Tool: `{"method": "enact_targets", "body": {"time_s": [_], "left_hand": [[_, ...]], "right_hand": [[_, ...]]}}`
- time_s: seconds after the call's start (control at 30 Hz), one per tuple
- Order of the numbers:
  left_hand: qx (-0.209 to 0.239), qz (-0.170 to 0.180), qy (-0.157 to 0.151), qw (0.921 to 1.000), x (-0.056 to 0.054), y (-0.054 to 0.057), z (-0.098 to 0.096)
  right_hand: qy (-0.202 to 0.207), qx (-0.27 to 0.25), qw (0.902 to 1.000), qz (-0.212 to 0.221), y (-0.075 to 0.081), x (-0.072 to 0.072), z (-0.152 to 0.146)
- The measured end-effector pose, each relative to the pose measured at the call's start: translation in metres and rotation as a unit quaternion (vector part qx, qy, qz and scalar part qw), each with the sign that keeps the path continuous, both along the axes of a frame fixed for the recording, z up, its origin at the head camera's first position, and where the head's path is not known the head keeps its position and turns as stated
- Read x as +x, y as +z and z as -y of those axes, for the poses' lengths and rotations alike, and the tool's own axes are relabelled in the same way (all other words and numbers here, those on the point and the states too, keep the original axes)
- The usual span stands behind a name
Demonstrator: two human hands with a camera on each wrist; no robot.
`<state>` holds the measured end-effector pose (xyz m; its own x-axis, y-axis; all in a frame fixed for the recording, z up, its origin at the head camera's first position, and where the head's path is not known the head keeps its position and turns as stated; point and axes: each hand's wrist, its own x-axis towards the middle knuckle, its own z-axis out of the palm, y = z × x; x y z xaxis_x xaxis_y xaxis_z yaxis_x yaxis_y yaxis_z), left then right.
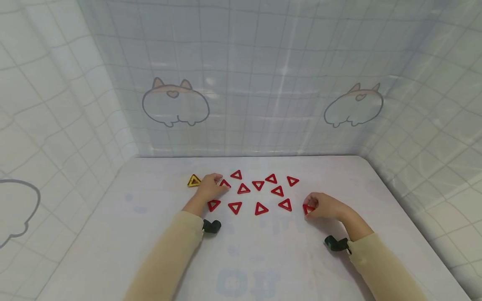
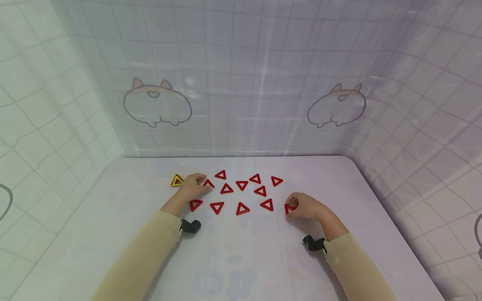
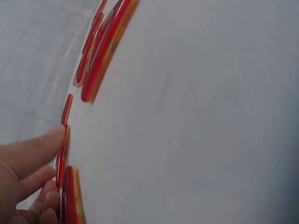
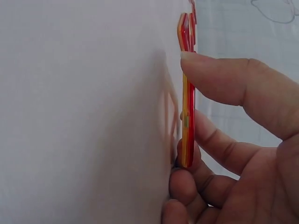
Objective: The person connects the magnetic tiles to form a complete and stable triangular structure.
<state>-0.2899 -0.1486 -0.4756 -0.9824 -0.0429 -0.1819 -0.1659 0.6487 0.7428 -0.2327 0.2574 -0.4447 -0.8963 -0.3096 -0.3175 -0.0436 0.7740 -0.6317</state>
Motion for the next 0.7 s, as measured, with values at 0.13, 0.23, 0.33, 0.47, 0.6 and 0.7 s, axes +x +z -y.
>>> {"method": "enact_targets", "body": {"time_s": [0.13, 0.23, 0.33, 0.47, 0.6, 0.7], "left_hand": [[-0.019, 0.001, 0.006, 0.9998, -0.001, 0.001, -0.005], [-0.03, 0.001, 0.013, 0.9995, -0.001, 0.002, -0.007], [-0.038, 0.001, 0.014, 0.9992, 0.0, 0.002, -0.007], [-0.044, 0.004, 0.003, 0.999, 0.003, 0.003, -0.005], [-0.031, 0.017, -0.01, 0.9993, 0.011, 0.007, -0.004], [-0.025, 0.025, -0.02, 0.9992, 0.019, 0.012, -0.003]], "right_hand": [[-0.01, 0.0, 0.9999, 0.012, 0.002, 0.007, 0.003], [-0.01, -0.001, 0.9998, 0.015, 0.005, 0.012, 0.007], [-0.008, -0.005, 0.9998, 0.016, 0.009, 0.016, 0.011], [0.0, -0.011, 0.9999, 0.013, 0.014, 0.02, 0.017], [0.007, -0.014, 0.9999, 0.004, 0.017, 0.022, 0.023], [0.012, -0.02, 0.9997, -0.002, 0.018, 0.023, 0.028]]}}
